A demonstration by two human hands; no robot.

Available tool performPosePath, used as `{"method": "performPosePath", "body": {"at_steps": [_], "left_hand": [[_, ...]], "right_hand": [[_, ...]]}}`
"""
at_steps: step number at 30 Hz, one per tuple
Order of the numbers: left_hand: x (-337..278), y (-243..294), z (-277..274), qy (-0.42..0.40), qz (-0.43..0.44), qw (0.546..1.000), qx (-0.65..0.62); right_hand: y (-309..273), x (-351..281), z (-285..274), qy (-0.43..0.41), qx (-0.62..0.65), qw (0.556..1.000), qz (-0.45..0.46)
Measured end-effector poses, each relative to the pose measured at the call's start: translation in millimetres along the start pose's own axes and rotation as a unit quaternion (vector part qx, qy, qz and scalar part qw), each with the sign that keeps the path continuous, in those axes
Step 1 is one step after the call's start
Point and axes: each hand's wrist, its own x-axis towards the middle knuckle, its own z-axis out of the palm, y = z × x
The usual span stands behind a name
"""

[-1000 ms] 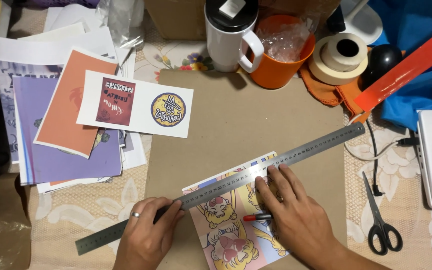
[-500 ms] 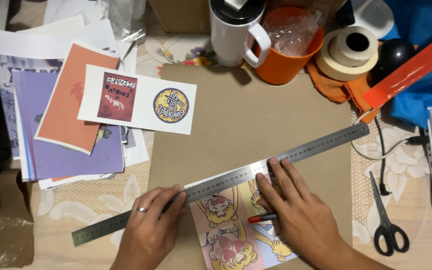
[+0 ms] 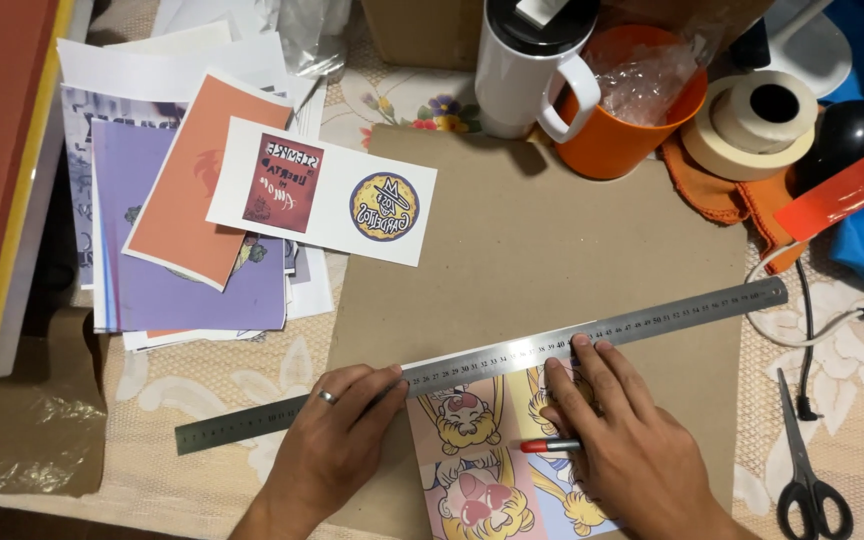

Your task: Cutting and trimming printed anime artwork using scissors, a ruler, and a craft knife on a desk.

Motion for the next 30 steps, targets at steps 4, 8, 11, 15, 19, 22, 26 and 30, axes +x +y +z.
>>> {"method": "performPosePath", "body": {"at_steps": [4,8,11,15,19,22,26,30], "left_hand": [[0,-2,2,0.004,0.004,1.0,0.001],[-4,-3,3,-0.002,0.004,1.0,0.001],[-9,-5,6,-0.01,0.001,1.0,0.007],[-10,-5,7,-0.008,0.004,1.0,0.011],[-8,-4,4,0.0,0.001,1.0,0.003],[-7,-3,1,0.004,0.001,1.0,0.002],[-4,-1,-4,0.015,-0.006,0.999,-0.03],[-3,-2,-6,0.011,-0.001,0.999,-0.05]], "right_hand": [[16,4,8,-0.111,0.059,0.992,0.012],[23,4,12,-0.144,0.094,0.985,0.016],[20,5,11,-0.131,0.093,0.987,0.013],[18,7,9,-0.062,0.092,0.994,-0.001],[24,10,7,-0.111,0.109,0.988,0.023],[39,16,2,-0.137,0.104,0.983,0.064],[58,17,4,-0.113,0.114,0.981,0.11],[70,12,12,-0.089,0.139,0.983,0.084]]}}
